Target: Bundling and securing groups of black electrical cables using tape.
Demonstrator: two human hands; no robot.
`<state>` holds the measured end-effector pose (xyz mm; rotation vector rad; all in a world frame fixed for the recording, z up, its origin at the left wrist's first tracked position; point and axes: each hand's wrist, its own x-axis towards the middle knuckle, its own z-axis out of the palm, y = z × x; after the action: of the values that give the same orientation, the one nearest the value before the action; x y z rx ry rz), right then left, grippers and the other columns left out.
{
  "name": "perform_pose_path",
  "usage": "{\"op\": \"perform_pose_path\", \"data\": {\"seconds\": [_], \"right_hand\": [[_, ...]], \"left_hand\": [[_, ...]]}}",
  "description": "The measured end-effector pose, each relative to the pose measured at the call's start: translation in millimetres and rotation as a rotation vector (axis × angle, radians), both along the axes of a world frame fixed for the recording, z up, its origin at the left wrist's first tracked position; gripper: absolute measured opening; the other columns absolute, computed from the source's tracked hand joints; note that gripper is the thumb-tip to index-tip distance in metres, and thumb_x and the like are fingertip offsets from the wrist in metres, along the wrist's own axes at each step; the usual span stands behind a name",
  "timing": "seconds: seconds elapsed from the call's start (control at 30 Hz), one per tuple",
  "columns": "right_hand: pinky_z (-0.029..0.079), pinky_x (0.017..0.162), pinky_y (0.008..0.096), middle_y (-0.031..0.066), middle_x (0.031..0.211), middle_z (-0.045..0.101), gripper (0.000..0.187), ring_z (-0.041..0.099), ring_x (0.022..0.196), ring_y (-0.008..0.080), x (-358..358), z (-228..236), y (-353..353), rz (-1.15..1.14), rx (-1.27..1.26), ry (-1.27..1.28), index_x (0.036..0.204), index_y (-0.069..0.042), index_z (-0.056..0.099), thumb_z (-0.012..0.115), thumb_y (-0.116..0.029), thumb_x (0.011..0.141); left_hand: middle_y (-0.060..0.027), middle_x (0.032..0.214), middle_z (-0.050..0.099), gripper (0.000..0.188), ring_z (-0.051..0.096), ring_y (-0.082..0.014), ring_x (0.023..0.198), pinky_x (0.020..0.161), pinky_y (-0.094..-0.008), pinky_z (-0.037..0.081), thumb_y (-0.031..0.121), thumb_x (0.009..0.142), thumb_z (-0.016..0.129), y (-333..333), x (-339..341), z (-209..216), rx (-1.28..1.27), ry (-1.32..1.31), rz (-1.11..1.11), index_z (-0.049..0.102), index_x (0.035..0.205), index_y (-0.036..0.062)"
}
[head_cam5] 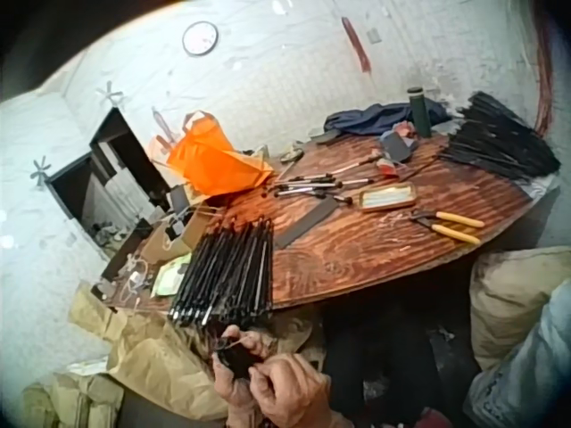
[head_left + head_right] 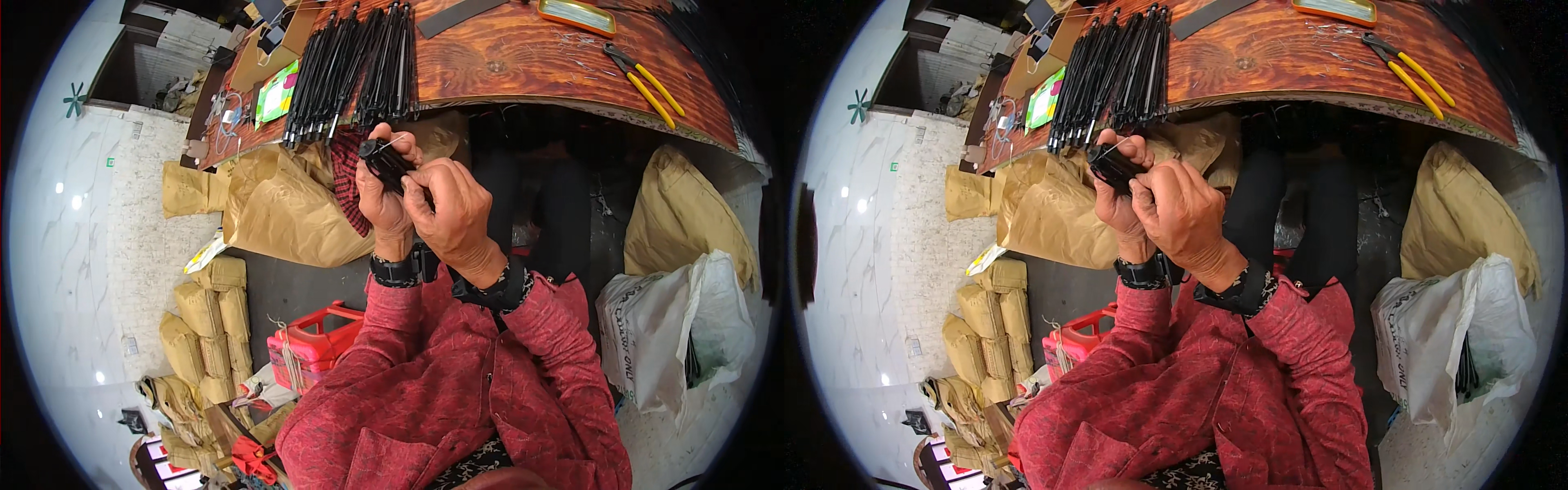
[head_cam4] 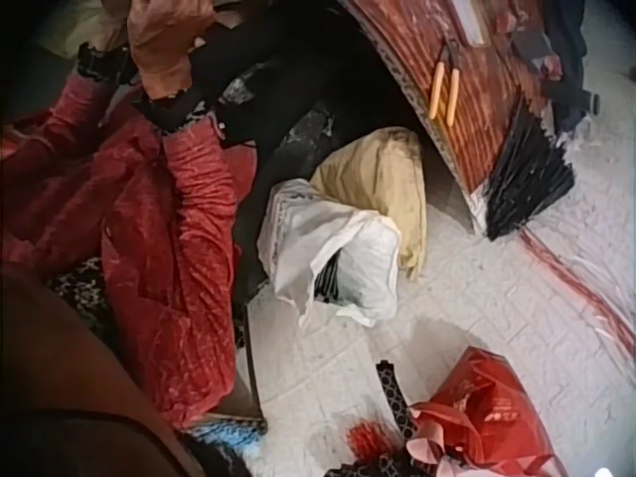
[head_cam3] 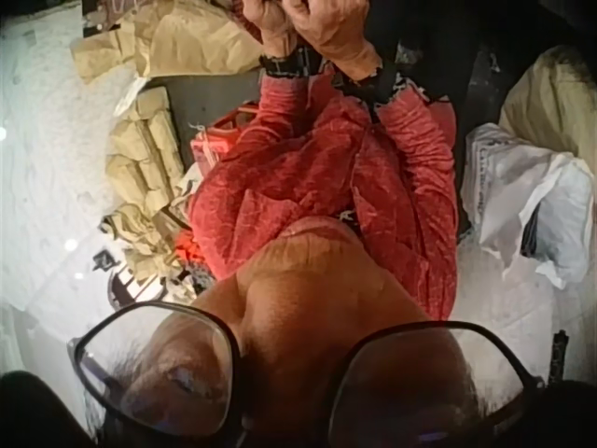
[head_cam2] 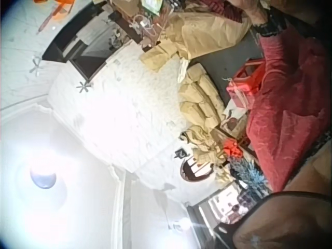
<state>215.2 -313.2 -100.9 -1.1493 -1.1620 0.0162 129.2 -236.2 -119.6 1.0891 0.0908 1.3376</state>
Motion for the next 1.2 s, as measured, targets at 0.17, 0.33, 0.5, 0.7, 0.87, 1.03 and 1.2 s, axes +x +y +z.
{"op": "perform_pose_path", "data": {"seconds": [0.17, 0.33, 0.5, 0.7, 0.87, 1.03, 1.2], "right_hand": [[0.052, 0.061, 0.0373, 0.0126, 0.081, 0.064, 0.014, 0.064, 0.072, 0.0314, -6.2, -1.1, 1.3, 0.038, 0.026, 0.03, 0.085, -0.003, 0.059, 0.073, -0.006, 0.082], [0.052, 0.061, 0.0372, 0.0132, 0.081, 0.064, 0.014, 0.064, 0.072, 0.0315, -7.2, -1.1, 2.5, 0.076, 0.053, 0.026, 0.086, -0.002, 0.059, 0.073, -0.004, 0.082], [0.052, 0.062, 0.0369, 0.0132, 0.081, 0.064, 0.014, 0.065, 0.073, 0.0313, -4.5, 1.1, 2.7, 0.068, 0.026, 0.054, 0.086, -0.001, 0.059, 0.072, -0.002, 0.081], [0.051, 0.061, 0.037, 0.0129, 0.08, 0.064, 0.013, 0.064, 0.072, 0.0311, -3.5, 3.1, 1.7, 0.036, -0.02, 0.033, 0.086, -0.001, 0.059, 0.072, -0.001, 0.081], [0.051, 0.06, 0.0373, 0.0127, 0.079, 0.064, 0.012, 0.063, 0.071, 0.0312, 1.5, 7.5, -1.9, 0.018, -0.071, -0.033, 0.085, -0.001, 0.06, 0.071, -0.001, 0.082], [0.05, 0.06, 0.0371, 0.0125, 0.08, 0.065, 0.011, 0.063, 0.07, 0.0309, 4.7, 6.3, -3.4, 0.006, -0.032, -0.061, 0.085, -0.001, 0.061, 0.071, -0.002, 0.082], [0.05, 0.059, 0.0371, 0.0125, 0.08, 0.065, 0.01, 0.063, 0.07, 0.0305, 5.5, 5.1, -3.2, -0.001, -0.025, -0.034, 0.085, -0.001, 0.061, 0.071, -0.002, 0.083]], "left_hand": [[-0.0122, 0.106, 0.061, 0.067, 0.051, -0.0209, 0.09, 0.077, -0.0313, 0.047, 0.045, 0.096, 0.06, 2.4, -5.2, -1.7, -0.072, -0.022, 0.0, 0.043, 0.148, 0.0051], [-0.0126, 0.106, 0.061, 0.067, 0.052, -0.0219, 0.091, 0.077, -0.0329, 0.048, 0.046, 0.095, 0.062, -1.6, -2.4, 3.4, -0.034, -0.092, 0.034, 0.041, 0.148, 0.0095], [-0.0128, 0.107, 0.061, 0.066, 0.053, -0.0228, 0.093, 0.079, -0.0343, 0.05, 0.048, 0.093, 0.065, -2.3, -3.3, 1.0, -0.032, 0.016, 0.141, 0.042, 0.142, 0.0107], [-0.0136, 0.11, 0.061, 0.064, 0.055, -0.0243, 0.096, 0.081, -0.0378, 0.051, 0.05, 0.092, 0.067, -2.0, -4.6, -3.0, -0.089, -0.017, 0.107, 0.046, 0.137, 0.0094], [-0.015, 0.111, 0.062, 0.056, 0.056, -0.0252, 0.097, 0.082, -0.0402, 0.051, 0.042, 0.094, 0.065, 0.0, -6.2, -2.9, -0.085, -0.025, 0.089, 0.048, 0.135, 0.0075], [-0.017, 0.11, 0.064, 0.046, 0.059, -0.0264, 0.095, 0.083, -0.0419, 0.052, 0.029, 0.096, 0.06, -2.1, -2.4, 3.9, -0.081, -0.048, 0.007, 0.049, 0.133, 0.0042], [-0.0177, 0.109, 0.065, 0.043, 0.06, -0.0268, 0.094, 0.084, -0.0426, 0.052, 0.025, 0.096, 0.058, -4.2, 0.6, 5.9, -0.104, -0.049, 0.017, 0.049, 0.132, 0.0028]]}}
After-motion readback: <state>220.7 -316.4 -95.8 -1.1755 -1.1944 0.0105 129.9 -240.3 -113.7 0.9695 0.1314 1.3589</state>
